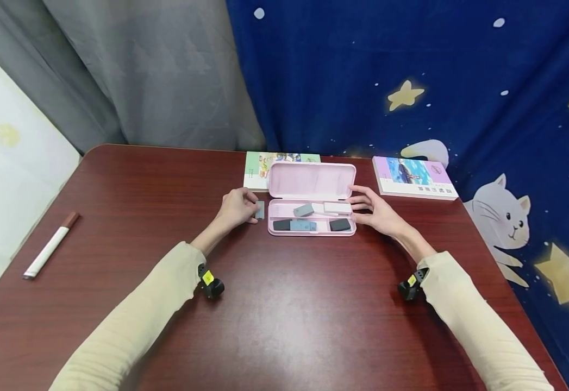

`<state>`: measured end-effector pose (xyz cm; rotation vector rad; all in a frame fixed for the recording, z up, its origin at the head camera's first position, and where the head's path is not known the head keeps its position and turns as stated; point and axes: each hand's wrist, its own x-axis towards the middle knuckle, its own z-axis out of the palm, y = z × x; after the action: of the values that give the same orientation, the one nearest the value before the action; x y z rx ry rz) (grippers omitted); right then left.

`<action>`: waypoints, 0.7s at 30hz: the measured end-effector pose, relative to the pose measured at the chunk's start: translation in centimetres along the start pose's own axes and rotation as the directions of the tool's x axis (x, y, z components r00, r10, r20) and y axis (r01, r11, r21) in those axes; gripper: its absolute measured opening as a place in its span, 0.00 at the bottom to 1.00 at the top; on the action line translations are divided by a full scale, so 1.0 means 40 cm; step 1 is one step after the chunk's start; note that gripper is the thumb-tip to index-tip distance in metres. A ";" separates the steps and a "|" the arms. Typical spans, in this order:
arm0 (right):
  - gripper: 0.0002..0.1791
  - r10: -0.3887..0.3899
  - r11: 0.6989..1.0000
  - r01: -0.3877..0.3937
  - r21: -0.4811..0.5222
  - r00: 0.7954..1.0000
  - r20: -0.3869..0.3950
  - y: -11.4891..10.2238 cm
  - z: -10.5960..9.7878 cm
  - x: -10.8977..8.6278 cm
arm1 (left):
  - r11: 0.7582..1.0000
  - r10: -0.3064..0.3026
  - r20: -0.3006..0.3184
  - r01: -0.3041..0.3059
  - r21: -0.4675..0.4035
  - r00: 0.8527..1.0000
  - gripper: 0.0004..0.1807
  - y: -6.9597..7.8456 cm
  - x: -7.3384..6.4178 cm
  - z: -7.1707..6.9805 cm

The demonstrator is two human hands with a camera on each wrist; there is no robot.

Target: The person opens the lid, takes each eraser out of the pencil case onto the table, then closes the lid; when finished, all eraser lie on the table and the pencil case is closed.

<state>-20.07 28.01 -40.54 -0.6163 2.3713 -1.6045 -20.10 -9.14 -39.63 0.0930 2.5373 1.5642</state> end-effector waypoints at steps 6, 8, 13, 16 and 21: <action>0.41 -0.005 1.000 0.005 0.006 1.000 0.002 0.001 0.001 0.001 | 0.999 0.032 0.003 -0.032 0.001 0.999 0.09 -0.010 -0.002 -0.005; 0.41 -0.002 1.000 0.002 0.009 1.000 0.004 0.003 0.000 0.001 | 0.999 0.040 0.002 -0.040 -0.001 0.999 0.09 -0.013 -0.002 -0.008; 0.41 -0.003 1.000 0.003 0.005 1.000 0.000 0.006 -0.005 0.001 | 0.997 0.071 -0.022 -0.071 -0.017 0.997 0.08 0.000 0.004 -0.018; 0.40 -0.005 1.000 0.005 0.002 1.000 -0.003 0.006 -0.006 -0.001 | 0.995 0.102 -0.030 -0.103 -0.019 0.994 0.08 0.014 0.011 -0.022; 0.40 0.007 1.000 -0.007 0.009 1.000 -0.001 0.003 -0.004 0.002 | 0.987 0.158 -0.017 -0.158 0.022 0.987 0.07 0.040 0.022 -0.007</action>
<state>-20.24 28.14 -40.60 -0.6054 2.3635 -1.6117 -21.07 -8.56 -38.16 0.2898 2.6180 1.6005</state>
